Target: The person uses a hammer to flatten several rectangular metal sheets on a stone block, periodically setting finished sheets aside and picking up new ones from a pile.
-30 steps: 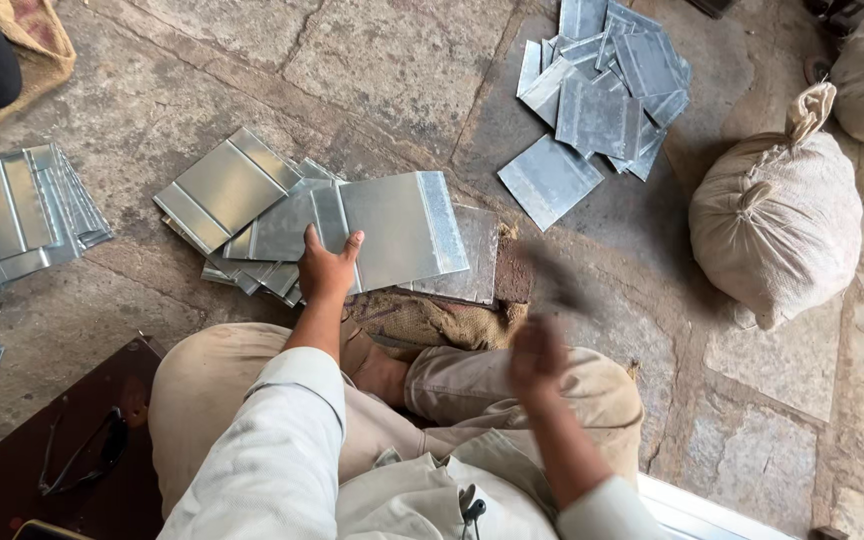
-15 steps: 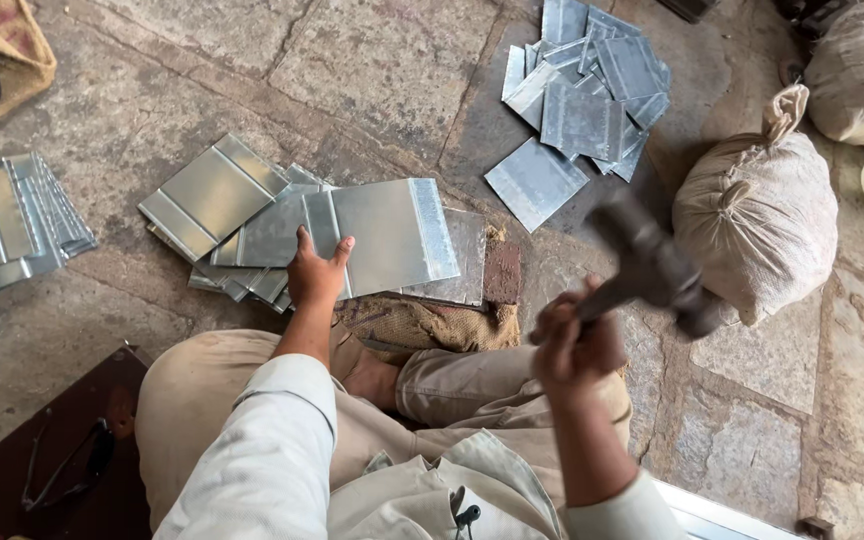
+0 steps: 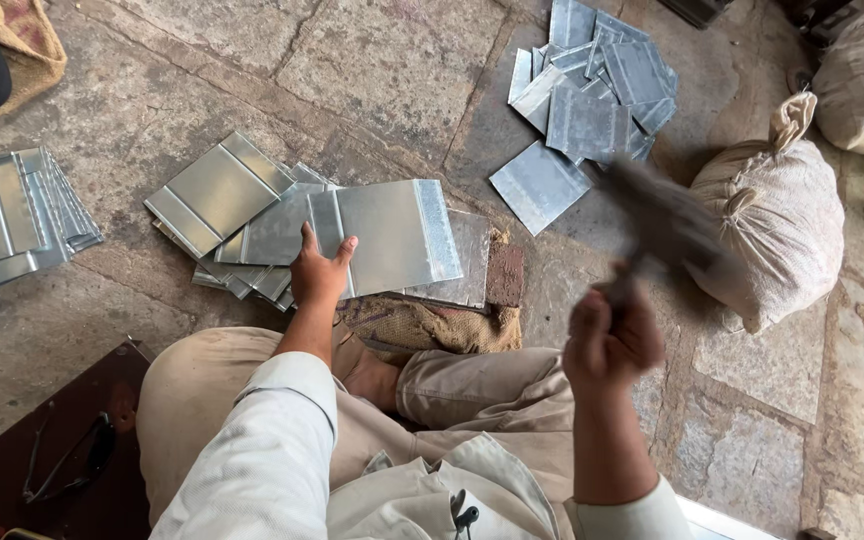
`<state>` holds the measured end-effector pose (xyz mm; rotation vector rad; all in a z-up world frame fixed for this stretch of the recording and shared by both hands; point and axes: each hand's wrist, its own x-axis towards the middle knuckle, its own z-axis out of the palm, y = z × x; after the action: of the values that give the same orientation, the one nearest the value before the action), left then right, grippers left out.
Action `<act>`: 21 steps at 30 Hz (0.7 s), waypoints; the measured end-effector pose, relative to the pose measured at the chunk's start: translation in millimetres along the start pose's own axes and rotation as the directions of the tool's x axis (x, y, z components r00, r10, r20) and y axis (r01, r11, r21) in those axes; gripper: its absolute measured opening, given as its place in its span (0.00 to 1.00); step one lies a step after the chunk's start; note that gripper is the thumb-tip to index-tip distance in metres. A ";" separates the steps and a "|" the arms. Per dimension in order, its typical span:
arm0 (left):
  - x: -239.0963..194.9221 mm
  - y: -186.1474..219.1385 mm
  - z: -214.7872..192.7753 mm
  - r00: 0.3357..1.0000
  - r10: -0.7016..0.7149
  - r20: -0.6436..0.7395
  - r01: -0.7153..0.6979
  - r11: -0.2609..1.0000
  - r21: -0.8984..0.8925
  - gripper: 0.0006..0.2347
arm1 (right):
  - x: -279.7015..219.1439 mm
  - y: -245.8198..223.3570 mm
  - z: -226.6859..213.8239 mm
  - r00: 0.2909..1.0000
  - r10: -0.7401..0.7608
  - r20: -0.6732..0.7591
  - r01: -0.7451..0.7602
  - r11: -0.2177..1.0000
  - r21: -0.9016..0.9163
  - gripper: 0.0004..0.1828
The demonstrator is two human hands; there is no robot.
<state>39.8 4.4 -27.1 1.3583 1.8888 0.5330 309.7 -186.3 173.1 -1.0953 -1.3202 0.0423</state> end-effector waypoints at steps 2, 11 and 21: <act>-0.1 1.9 -0.9 1.000 0.003 0.008 -0.003 1.000 0.006 0.47 | -12.1 -2.5 -1.3 0.995 0.021 -0.098 -0.019 1.000 0.023 0.13; 3.7 -0.3 0.8 0.999 0.042 0.003 -0.042 0.999 -0.014 0.46 | -114.1 48.8 33.6 0.462 0.882 0.095 -0.619 0.398 -0.677 0.06; 4.0 -3.6 5.2 0.998 0.056 -0.010 -0.056 0.998 0.006 0.45 | -2.1 9.8 -30.8 0.991 -0.078 -0.110 0.086 0.994 0.066 0.23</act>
<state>40.8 6.4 -34.2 1.4182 1.8656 0.5641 338.3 -201.0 169.6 -0.9699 -1.2571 -0.0304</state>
